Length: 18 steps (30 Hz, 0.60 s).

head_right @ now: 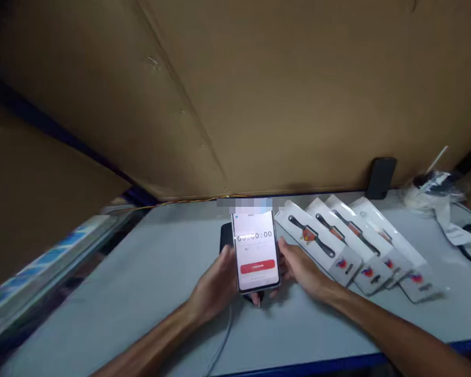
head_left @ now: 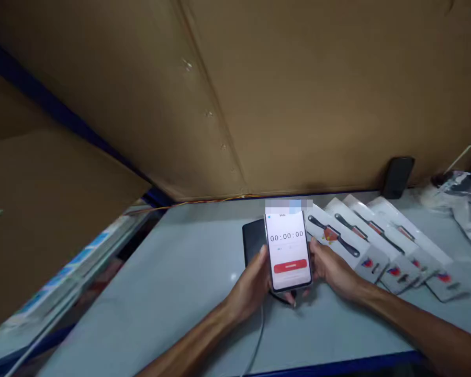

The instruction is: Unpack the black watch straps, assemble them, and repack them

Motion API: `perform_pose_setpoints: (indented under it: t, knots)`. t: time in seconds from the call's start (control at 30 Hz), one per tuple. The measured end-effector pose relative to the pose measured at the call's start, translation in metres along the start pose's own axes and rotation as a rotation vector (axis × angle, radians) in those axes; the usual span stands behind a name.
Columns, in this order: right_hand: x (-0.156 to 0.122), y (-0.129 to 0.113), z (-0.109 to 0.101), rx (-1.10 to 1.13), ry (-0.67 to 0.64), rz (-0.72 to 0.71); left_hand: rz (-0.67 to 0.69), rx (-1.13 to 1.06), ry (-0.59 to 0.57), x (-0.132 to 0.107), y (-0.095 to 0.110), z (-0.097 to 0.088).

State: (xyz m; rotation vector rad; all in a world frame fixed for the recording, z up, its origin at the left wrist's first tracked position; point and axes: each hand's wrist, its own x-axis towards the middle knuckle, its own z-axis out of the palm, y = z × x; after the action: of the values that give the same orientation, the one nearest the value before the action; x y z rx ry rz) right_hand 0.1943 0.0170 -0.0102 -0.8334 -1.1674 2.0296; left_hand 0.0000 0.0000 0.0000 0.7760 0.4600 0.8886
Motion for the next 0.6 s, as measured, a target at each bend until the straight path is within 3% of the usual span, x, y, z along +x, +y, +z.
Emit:
perform_pose_setpoints:
  t: [0.43, 0.6]
  knots:
    - [0.0017, -0.0011, 0.0036, 0.040, 0.054, -0.008, -0.058, 0.013, -0.002, -0.0022, 0.0016, 0.0015]
    - [0.0029, -0.0017, 0.0048, 0.082, 0.081, -0.031, -0.127, 0.073, 0.119, -0.0004, 0.0045, 0.0035]
